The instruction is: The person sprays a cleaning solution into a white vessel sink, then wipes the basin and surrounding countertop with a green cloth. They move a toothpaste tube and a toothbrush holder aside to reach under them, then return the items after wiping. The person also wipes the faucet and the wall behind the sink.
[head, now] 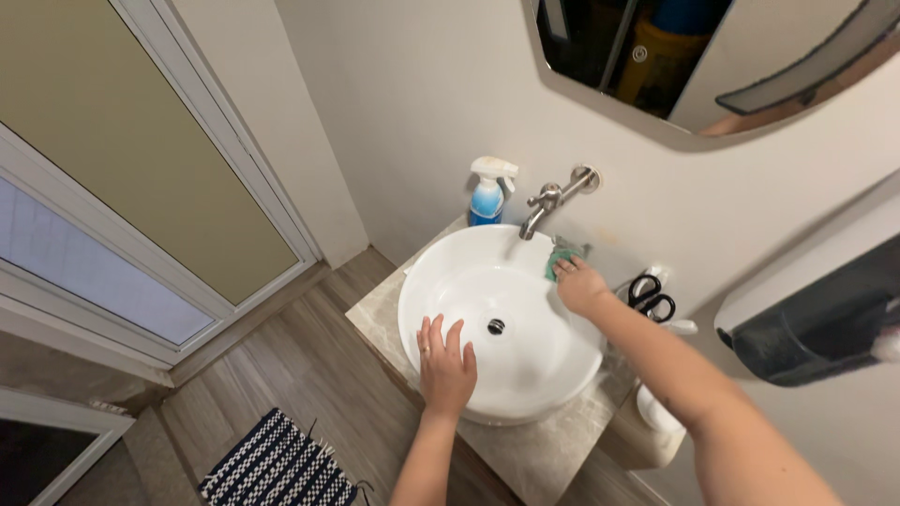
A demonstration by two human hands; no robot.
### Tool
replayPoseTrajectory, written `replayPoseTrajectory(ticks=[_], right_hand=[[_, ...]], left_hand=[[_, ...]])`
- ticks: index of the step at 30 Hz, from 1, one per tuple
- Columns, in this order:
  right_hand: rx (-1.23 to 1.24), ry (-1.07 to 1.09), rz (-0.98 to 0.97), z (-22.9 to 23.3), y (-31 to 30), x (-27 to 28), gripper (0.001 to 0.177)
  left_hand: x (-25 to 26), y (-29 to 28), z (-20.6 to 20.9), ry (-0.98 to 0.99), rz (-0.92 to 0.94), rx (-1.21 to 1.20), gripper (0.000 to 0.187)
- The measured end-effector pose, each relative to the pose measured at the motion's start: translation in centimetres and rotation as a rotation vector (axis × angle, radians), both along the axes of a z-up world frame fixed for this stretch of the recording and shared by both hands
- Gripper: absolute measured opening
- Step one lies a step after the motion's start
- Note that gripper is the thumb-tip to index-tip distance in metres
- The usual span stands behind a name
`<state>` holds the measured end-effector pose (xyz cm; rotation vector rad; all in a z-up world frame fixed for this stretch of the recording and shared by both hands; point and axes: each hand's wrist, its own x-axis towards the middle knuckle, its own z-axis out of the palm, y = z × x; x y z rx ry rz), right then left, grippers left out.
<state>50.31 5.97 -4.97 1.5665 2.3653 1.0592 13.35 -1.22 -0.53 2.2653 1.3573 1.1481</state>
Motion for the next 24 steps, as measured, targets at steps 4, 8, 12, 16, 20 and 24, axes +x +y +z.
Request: replayPoseTrajectory(ticks=[4, 8, 12, 16, 20, 24], right_hand=[[-0.677, -0.102, -0.363, -2.1, -3.8, -1.8, 0.032], [-0.889, -0.021, -0.427, -2.3, -8.0, -3.6, 0.028], [-0.726, -0.171, -0.385, 0.4, -2.2, -2.4, 0.028], [-0.46, -0.184, -0.176, 3.0, 4.0, -2.8, 0.033], [-0.592, -0.217, -0.3, 2.5, 1.6, -3.6, 0.032], [-0.877, -0.215, -0.454, -0.1, -3.5, -3.3, 0.035]], left_hand=[[0.2, 0.5, 0.0, 0.033, 0.009, -0.019, 0.043], [0.2, 0.2, -0.3, 0.046, 0.018, -0.04, 0.044], [0.1, 0.3, -0.3, 0.065, 0.009, -0.046, 0.044], [0.0, 0.2, 0.3, 0.075, 0.006, -0.087, 0.044], [-0.1, 0.1, 0.6, 0.097, 0.009, -0.109, 0.045], [0.1, 0.2, 1.0, 0.085, 0.005, -0.133, 0.046]])
